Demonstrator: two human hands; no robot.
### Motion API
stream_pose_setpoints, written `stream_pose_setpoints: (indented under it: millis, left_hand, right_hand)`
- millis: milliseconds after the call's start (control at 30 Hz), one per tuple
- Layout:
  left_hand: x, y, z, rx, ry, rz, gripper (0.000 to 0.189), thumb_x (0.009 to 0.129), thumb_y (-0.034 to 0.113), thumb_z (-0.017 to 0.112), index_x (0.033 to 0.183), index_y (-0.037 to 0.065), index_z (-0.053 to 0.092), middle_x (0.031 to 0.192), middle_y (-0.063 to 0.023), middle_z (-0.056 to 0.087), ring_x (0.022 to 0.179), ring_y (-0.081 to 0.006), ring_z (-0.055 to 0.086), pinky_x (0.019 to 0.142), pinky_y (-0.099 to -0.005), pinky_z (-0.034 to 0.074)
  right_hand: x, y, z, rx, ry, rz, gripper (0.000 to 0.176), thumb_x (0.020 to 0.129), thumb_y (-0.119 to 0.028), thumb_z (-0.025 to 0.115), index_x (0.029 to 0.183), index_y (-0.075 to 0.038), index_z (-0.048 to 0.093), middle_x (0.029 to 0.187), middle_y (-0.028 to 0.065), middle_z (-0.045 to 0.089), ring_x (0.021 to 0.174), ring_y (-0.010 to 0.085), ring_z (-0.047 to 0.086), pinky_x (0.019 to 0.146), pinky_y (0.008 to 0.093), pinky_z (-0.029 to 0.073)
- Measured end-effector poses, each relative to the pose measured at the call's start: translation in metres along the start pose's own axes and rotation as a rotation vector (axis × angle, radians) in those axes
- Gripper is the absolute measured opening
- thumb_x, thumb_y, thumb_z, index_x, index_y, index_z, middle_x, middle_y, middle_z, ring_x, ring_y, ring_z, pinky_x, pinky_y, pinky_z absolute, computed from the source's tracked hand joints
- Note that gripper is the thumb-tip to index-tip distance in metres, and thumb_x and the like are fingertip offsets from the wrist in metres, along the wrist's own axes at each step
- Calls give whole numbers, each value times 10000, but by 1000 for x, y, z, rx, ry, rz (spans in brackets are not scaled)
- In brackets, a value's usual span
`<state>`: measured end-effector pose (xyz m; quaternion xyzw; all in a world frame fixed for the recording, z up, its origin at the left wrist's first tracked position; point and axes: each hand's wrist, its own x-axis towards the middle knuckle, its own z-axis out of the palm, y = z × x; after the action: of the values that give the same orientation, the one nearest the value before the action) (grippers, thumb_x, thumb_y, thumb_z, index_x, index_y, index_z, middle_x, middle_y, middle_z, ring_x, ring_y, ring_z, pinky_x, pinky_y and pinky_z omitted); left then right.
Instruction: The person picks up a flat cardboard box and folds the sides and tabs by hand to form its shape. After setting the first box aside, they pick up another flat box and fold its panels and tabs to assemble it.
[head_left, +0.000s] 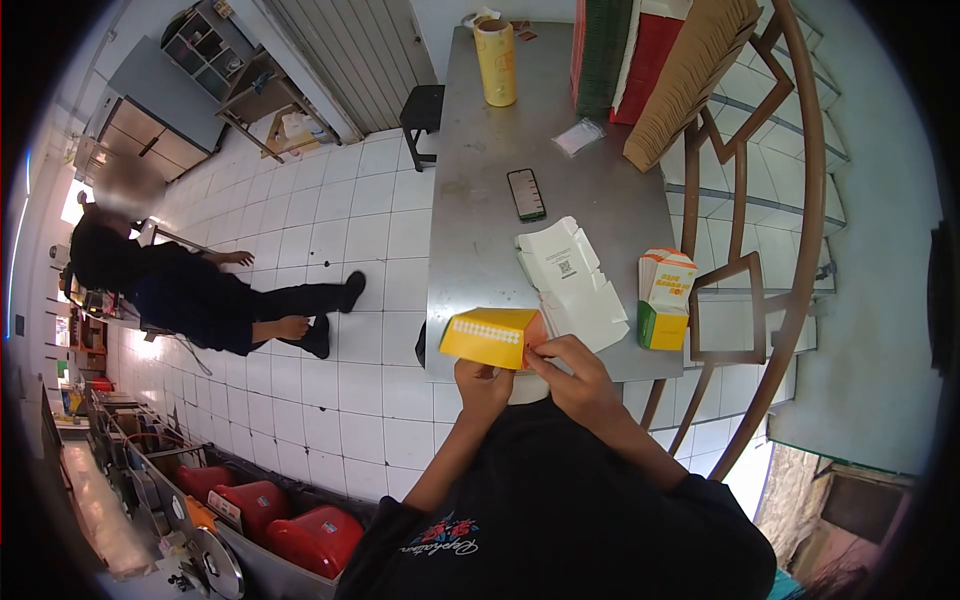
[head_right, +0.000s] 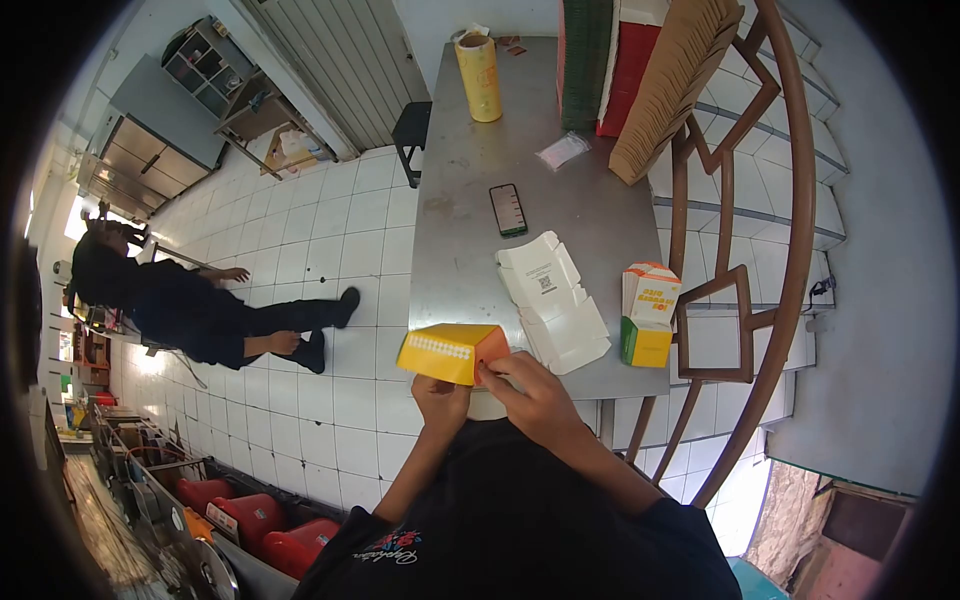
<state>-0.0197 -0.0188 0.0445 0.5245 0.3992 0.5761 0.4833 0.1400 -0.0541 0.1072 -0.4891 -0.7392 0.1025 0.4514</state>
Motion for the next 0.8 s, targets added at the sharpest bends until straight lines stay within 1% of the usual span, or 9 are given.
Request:
stream_pose_setpoints:
  millis: [67, 233, 433, 500, 600, 633, 700, 733, 800]
  left_hand:
    - [2, -3, -2, 104, -22, 93, 147, 877, -37, 751, 1022, -46, 729, 1000, -82, 720, 935, -144, 675, 825, -279, 534]
    - [12, -3, -16, 173, -177, 31, 142, 873, -46, 730, 1009, -16, 752, 1008, -104, 730, 934, -188, 687, 833, -286, 513]
    - [10, -4, -9, -263, -357, -239, 161, 1000, 31, 649, 1144, -39, 663, 1102, -111, 715, 1062, -193, 682, 952, -327, 529]
    - [12, -1, -8, -336, -396, -168, 179, 1013, 76, 650, 1147, -43, 647, 1149, -137, 696, 1118, -217, 666, 976, -365, 540]
    - [17, 8, -4, -459, -353, -376, 136, 999, 49, 662, 1093, -49, 652, 1271, -160, 628, 1214, -219, 623, 1018, -380, 535]
    - [15, 7, -2, -459, -355, -375, 136, 999, 49, 662, 1093, -49, 652, 1271, -160, 628, 1214, -219, 623, 1018, -380, 535]
    - [11, 1, 5, -226, -239, -181, 113, 954, 29, 718, 1051, -25, 696, 1283, -152, 607, 1204, -218, 615, 984, -358, 538]
    - [10, -2, 4, -138, -181, -134, 66, 940, 9, 727, 1000, -11, 709, 1178, -127, 649, 1069, -190, 648, 898, -319, 535]
    - [14, -8, -4, -34, -201, -84, 68, 958, 22, 709, 998, -32, 699, 1102, -114, 662, 996, -170, 656, 869, -296, 529]
  right_hand:
    - [-3, 1, 5, 20, -7, -3, 248, 739, 103, 721, 974, 28, 744, 947, 97, 661, 873, 258, 671, 746, 355, 566]
    - [-6, 13, 5, 115, 3, 49, 226, 744, 73, 774, 960, 20, 729, 976, 105, 661, 920, 266, 675, 792, 368, 564]
    - [3, 11, 5, 269, 101, 203, 296, 758, -43, 856, 973, -50, 654, 1152, 130, 617, 1041, 291, 664, 882, 380, 543]
    - [-2, 21, 7, 261, 97, 223, 323, 755, -57, 867, 976, -62, 632, 1173, 133, 607, 1083, 300, 655, 910, 389, 535]
    - [-10, 34, 13, 188, 121, 250, 334, 759, -56, 863, 972, -55, 605, 1146, 126, 605, 1096, 305, 639, 924, 400, 523]
    - [-11, 34, 15, 130, 104, 226, 340, 756, -27, 855, 971, -48, 593, 1130, 136, 607, 1068, 290, 640, 899, 382, 524]
    - [-14, 37, 16, 69, 90, 205, 346, 752, 1, 848, 970, -40, 582, 1113, 146, 609, 1041, 276, 641, 874, 364, 525]
    - [-15, 39, 16, 246, 23, 241, 316, 785, -3, 823, 979, -48, 579, 1107, 135, 599, 1033, 265, 630, 873, 358, 518]
    - [-21, 50, 22, 421, -41, 275, 285, 818, -7, 799, 989, -57, 576, 1101, 123, 588, 1025, 254, 619, 871, 352, 511]
